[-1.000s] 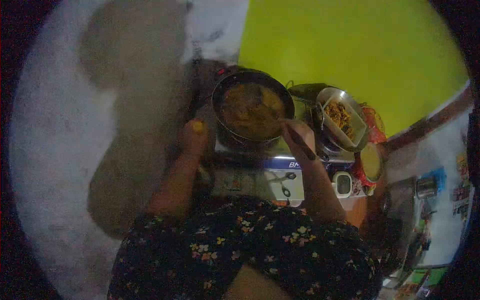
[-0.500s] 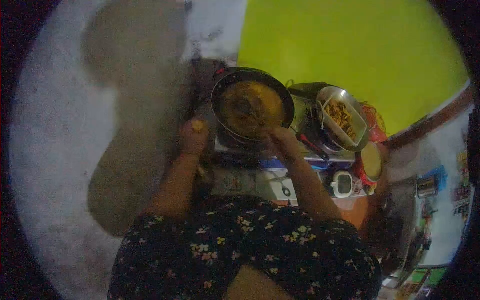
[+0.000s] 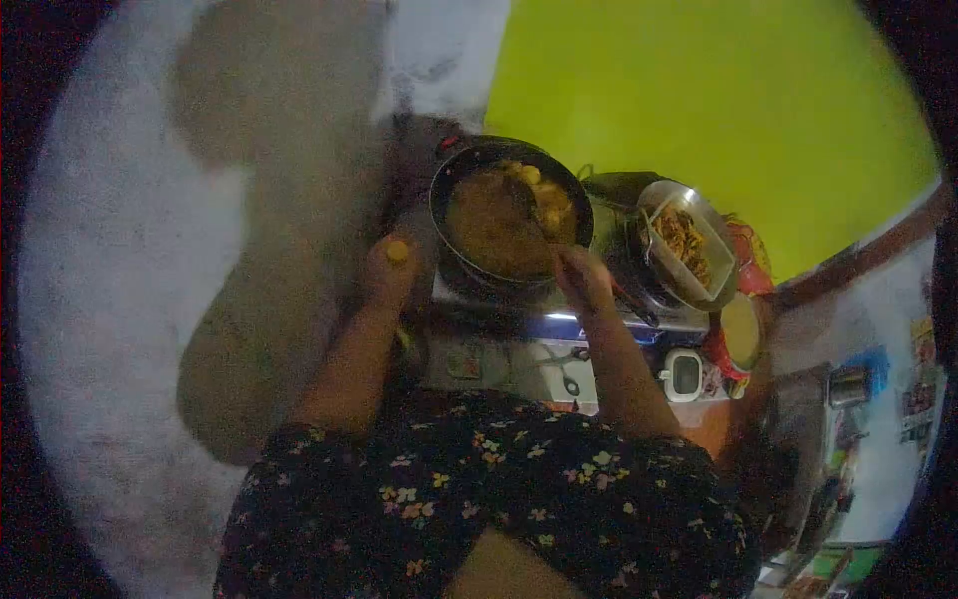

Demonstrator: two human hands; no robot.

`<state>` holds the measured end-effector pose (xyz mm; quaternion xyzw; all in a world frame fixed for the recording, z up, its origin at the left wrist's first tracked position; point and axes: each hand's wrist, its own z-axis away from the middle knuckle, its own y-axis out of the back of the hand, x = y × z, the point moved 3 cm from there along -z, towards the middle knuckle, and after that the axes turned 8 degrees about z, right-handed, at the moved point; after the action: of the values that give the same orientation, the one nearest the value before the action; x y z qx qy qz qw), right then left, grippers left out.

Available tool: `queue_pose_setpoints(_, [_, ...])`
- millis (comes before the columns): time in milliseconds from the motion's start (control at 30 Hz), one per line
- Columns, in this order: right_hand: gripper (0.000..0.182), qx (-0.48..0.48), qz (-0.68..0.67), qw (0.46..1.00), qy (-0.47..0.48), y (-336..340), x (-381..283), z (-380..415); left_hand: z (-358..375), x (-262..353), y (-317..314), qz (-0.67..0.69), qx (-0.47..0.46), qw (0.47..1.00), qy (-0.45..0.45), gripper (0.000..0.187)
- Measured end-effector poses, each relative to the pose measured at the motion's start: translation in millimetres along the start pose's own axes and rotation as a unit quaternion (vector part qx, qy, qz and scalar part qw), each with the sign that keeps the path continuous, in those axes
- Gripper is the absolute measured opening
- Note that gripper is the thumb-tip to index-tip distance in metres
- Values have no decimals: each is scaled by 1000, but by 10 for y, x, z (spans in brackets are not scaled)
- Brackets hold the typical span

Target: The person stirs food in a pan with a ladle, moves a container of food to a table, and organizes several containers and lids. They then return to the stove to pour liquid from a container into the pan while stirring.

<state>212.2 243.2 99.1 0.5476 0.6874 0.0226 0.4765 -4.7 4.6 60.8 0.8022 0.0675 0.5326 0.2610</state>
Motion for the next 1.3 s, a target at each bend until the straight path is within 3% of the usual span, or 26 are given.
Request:
queue_pose_setpoints(67, [26,7,14,999,-29,132,-127,-58,-23,-108,-62,43,-21,998,39,38])
queue_pose_setpoints(100, [25,26,72,997,10,211,-182,-112,-25,-102,-62,44,-16,998,32,37])
queue_pose_setpoints(167, [23,-3,125,992,-14,372,-211,-210,-18,-72,-59,49,-6,999,18,36])
queue_pose_setpoints(200, [22,-50,119,989,-76,461,-179,-253,-21,-41,-45,54,-5,998,23,34])
queue_pose_setpoints(267, [21,-34,241,966,91,547,-203,-379,-35,36,-12,64,-5,997,33,32])
queue_pose_setpoints(367, [21,-110,289,947,91,585,-259,-516,-42,-190,-161,168,0,983,79,31])
queue_pose_setpoints(467, [19,-141,362,915,111,548,-76,-572,-81,-160,-108,72,-12,997,11,33])
queue_pose_setpoints(567, [18,-97,192,976,-29,645,-143,-586,-58,-55,-57,101,-8,995,17,33])
queue_pose_setpoints(667, [19,-111,135,982,-68,737,-174,-660,-105,-250,-159,69,-9,997,-45,30])
queue_pose_setpoints(767, [19,-182,93,956,-209,756,-145,-692,-109,-276,-217,22,8,999,-37,30])
queue_pose_setpoints(867, [20,-157,-78,963,-207,595,-93,-638,-93,-299,-216,61,0,997,-53,30])
queue_pose_setpoints(967, [21,-156,-125,938,-282,461,-89,-552,-93,-319,-231,53,16,997,-60,31])
queue_pose_setpoints(1067, [26,-153,-156,928,-301,255,-39,-453,-117,-388,-242,54,-26,998,14,35])
queue_pose_setpoints(1167, [30,-197,-216,914,-283,-67,137,-322,-61,-154,-116,12,-21,1000,17,36])
queue_pose_setpoints(1200, [31,-179,-245,892,-336,-120,24,-300,-81,-252,-166,18,-16,1000,10,36])
queue_pose_setpoints(1300, [27,-142,-314,873,-344,-209,54,-242,-138,-473,-286,42,-15,999,5,35])
